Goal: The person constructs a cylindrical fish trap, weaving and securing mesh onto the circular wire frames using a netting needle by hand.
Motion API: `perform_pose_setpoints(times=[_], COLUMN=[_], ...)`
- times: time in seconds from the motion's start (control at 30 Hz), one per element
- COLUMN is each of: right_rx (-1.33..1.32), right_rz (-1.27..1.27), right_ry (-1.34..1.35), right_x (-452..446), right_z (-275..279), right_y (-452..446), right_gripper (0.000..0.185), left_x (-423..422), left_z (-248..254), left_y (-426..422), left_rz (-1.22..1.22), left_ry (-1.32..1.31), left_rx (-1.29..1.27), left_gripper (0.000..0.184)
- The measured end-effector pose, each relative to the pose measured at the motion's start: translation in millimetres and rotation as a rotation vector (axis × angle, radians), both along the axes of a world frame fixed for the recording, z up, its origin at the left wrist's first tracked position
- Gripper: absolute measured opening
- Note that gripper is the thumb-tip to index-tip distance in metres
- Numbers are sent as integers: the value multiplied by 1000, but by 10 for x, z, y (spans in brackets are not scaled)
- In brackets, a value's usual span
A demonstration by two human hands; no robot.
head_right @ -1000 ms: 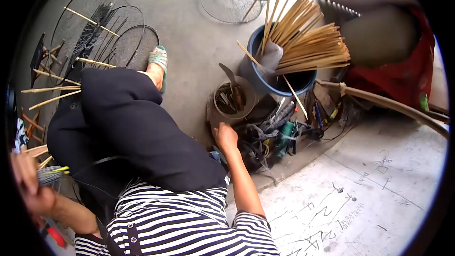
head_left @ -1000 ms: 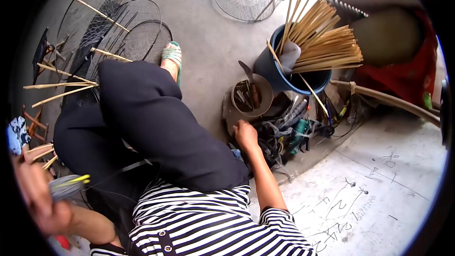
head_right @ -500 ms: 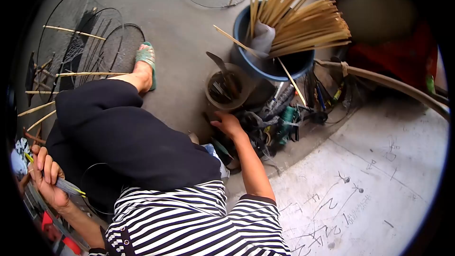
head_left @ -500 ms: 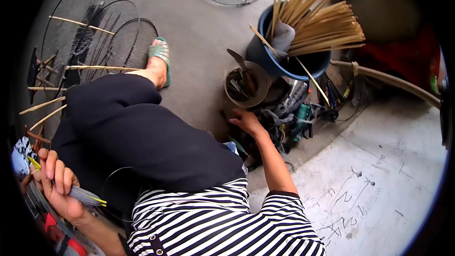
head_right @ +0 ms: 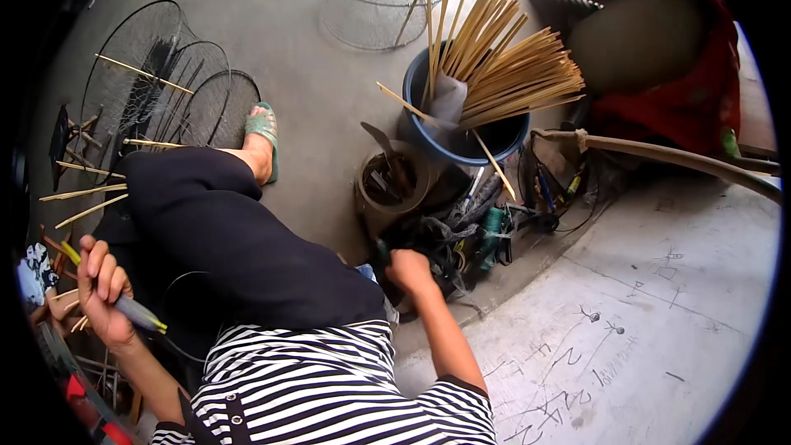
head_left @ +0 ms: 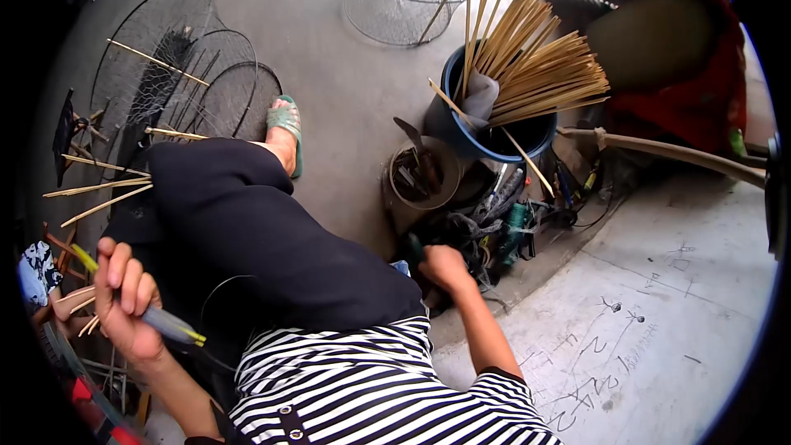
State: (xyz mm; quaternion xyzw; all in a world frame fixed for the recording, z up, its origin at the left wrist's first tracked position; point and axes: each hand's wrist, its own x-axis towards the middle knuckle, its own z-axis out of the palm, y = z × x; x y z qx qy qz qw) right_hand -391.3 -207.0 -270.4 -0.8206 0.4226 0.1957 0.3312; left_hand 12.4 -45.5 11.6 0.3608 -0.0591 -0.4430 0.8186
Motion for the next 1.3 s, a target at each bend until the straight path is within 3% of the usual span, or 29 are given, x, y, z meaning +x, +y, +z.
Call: perform_pose_setpoints(times=[0.07,0.13,0.2,0.27,0.33,0.4,0.47,0.53,0.57,0.6,0.67,0.73,0.8,0.87,0.93,0.97,1.03,1.07,1.1,1.13,1.17,1.2,1.23,1.27,1.3], right_rx=[172,194,-470,-250,-59,-135,-343,6,183,524,914,1195,1444,1412,1150,813,47,-292,-365,-307,-82,137,478,489,662], right_rz=[-451,-423,-166,-508,-70,372,484,430,401,309,120,-16,-220,-405,-513,-585,-92,149,414,671,486,300,-83,-48,-288], right_ry=[-251,-242,59,-739,-1107,-1103,-1104,-1124,-1118,-1231,-1542,-1710,-1917,-2039,-2020,-1909,-1268,-904,-742,-441,-364,-284,-731,-1087,-1452], right_x=[60,127,643,1078,1477,1987,2295,2274,2267,2201,2210,2217,2112,1900,1771,1781,1690,1630,1605,1594,1560,1511,1369,1448,1483], right_z=[329,341,1243,1917,2660,2885,2820,2888,2923,3055,3197,3275,3299,3228,3147,3134,3040,3013,2977,3009,3017,3011,2797,2991,2894], right_y=[-279,-559,-559,-412,-26,383,857,910,885,805,783,551,155,-303,-521,-490,-530,-567,-614,-680,-768,-890,-1167,-1157,-1244], right_gripper=[25,27,25,33,35,35,28,29,31,25,17,11,13,12,12,9,8,9,13,18,17,16,7,8,11], left_x=[-59,-156,-257,-332,-399,-444,-631,-669,-679,-769,-923,-1005,-827,-475,-82,65,294,437,642,808,1010,1086,1111,1118,1056], left_z=[-114,-176,-152,-146,-117,-171,4,58,-14,39,-4,-173,23,-25,-115,-128,-129,-159,-180,-122,-162,-184,-246,-301,-334], left_y=[-87,-160,-145,-117,16,97,233,400,486,543,655,752,904,1128,1438,1585,1825,1988,2191,2318,2513,2613,2689,2716,2594], left_rz=[8,-60,-2,-39,73,67,9,-68,-200,-373,-739,-887,-589,-279,-95,-2,210,378,454,513,519,721,787,837,825], left_ry=[66,134,196,41,-116,-153,-523,-850,-713,-604,-458,-438,-433,-305,-367,-415,-350,-171,-116,-336,-433,-508,-630,-743,-957], left_rx=[-8,-24,35,-34,71,-44,-38,-62,-189,-199,-123,-85,-82,-116,-49,-11,-57,-179,-391,-360,-350,-88,227,548,780], left_gripper=[17,16,16,24,32,37,51,68,83,79,60,39,34,33,34,32,28,24,22,23,23,25,26,26,26])
